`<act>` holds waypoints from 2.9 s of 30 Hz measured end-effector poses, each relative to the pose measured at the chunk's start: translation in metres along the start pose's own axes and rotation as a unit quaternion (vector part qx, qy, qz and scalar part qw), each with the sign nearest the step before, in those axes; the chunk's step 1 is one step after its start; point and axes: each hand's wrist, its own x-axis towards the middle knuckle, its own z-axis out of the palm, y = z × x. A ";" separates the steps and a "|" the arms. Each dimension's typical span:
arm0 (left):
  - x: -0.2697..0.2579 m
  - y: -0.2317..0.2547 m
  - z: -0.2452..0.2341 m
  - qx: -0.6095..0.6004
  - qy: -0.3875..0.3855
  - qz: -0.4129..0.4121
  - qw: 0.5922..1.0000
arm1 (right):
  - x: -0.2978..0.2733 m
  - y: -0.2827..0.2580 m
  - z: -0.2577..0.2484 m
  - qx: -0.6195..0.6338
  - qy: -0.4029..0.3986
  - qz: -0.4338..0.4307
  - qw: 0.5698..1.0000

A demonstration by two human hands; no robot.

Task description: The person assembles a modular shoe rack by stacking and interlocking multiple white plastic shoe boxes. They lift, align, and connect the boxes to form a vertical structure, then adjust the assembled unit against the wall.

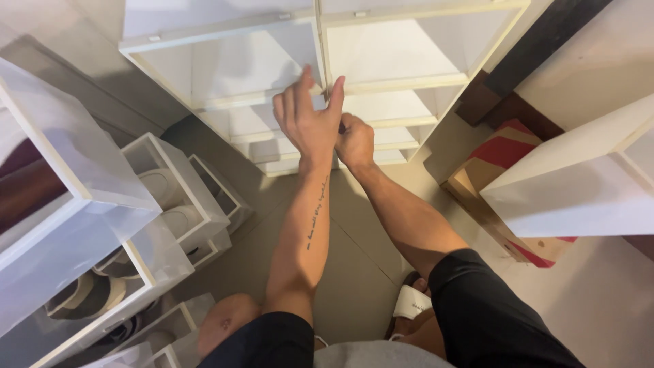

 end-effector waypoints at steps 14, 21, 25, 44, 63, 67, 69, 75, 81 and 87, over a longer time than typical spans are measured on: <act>0.009 0.003 0.007 0.044 -0.086 -0.052 0.994 | 0.000 -0.005 -0.002 -0.041 -0.018 0.032 0.998; 0.056 0.036 -0.006 -0.040 -0.028 -0.018 0.999 | -0.001 -0.016 -0.009 -0.029 -0.028 0.030 0.999; 0.075 0.038 -0.009 -0.060 -0.059 -0.046 0.995 | 0.005 -0.029 -0.015 -0.083 -0.067 0.079 0.991; 0.070 0.026 -0.025 -0.214 -0.079 -0.050 0.972 | 0.039 -0.048 -0.046 -0.066 -0.148 -0.026 0.986; 0.103 0.034 -0.009 -0.358 -0.132 -0.387 0.839 | 0.046 -0.036 -0.059 0.496 -0.151 0.217 0.827; 0.106 0.035 -0.007 -0.325 -0.165 -0.367 0.856 | 0.050 -0.032 -0.059 0.499 -0.143 0.214 0.827; 0.095 0.031 -0.006 -0.319 -0.161 -0.357 0.863 | 0.049 -0.025 -0.064 0.492 -0.177 0.194 0.830; 0.014 0.000 0.005 -0.365 0.017 -0.446 0.817 | 0.051 -0.013 -0.067 0.457 -0.182 0.172 0.854; -0.040 -0.050 0.006 -0.086 0.209 -0.320 0.920 | 0.037 -0.002 -0.060 0.363 -0.160 0.111 0.911; 0.006 -0.123 -0.039 -0.088 0.218 -0.377 0.896 | 0.031 -0.001 -0.115 -0.113 0.140 -0.325 0.928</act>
